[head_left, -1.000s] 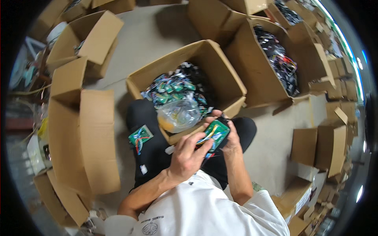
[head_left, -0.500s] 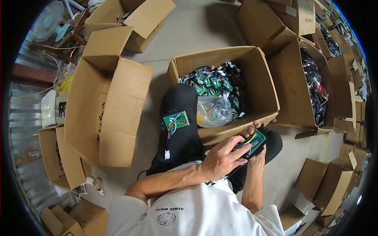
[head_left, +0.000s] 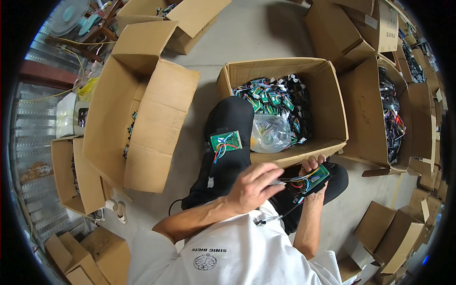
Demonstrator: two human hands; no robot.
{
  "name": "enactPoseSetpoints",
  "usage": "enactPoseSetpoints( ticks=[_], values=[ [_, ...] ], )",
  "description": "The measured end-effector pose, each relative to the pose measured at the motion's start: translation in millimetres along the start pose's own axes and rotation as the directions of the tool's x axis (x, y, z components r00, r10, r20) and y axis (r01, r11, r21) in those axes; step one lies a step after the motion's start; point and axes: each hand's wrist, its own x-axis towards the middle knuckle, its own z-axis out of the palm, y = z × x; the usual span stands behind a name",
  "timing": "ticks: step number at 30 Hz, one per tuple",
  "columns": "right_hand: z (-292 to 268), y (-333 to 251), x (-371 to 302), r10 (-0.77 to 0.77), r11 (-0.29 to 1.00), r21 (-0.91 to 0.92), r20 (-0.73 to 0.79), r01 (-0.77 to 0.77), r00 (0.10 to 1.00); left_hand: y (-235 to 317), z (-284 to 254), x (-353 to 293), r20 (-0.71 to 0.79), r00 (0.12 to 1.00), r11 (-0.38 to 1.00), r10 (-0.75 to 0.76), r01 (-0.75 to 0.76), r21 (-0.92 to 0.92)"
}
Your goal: The person sorts through green circuit boards by hand, then packages them into smaller plastic bags or cardboard boxes.
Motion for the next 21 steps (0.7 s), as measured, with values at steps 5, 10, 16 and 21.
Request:
enactPoseSetpoints(
  ticks=[5, 10, 16, 21],
  values=[
    [-7.7, -1.4, 0.4, -0.002, 1.0, 0.024, -0.029, 0.002, 1.0, -23.5, -40.3, -12.7, -0.229, 0.973, 0.92, -0.018, 0.106, 0.378],
    [1.0, -0.5, 16.5, 0.002, 0.963, -0.267, -0.065, -0.019, 0.998, -43.7, -67.1, -18.6, -0.391, 0.892, 0.863, -0.226, 0.369, 0.344],
    [39.4, -5.5, 34.8, 0.067, 0.929, -0.357, -0.111, -0.102, 0.992, -40.0, -63.5, -13.0, -0.357, 0.915, 0.887, -0.189, 0.315, 0.338],
    [53.9, -2.2, 46.5, 0.061, 0.889, -0.435, -0.201, -0.144, 0.978, -22.4, -51.3, -1.9, -0.238, 0.942, 0.961, -0.236, 0.262, 0.084]
  ],
)
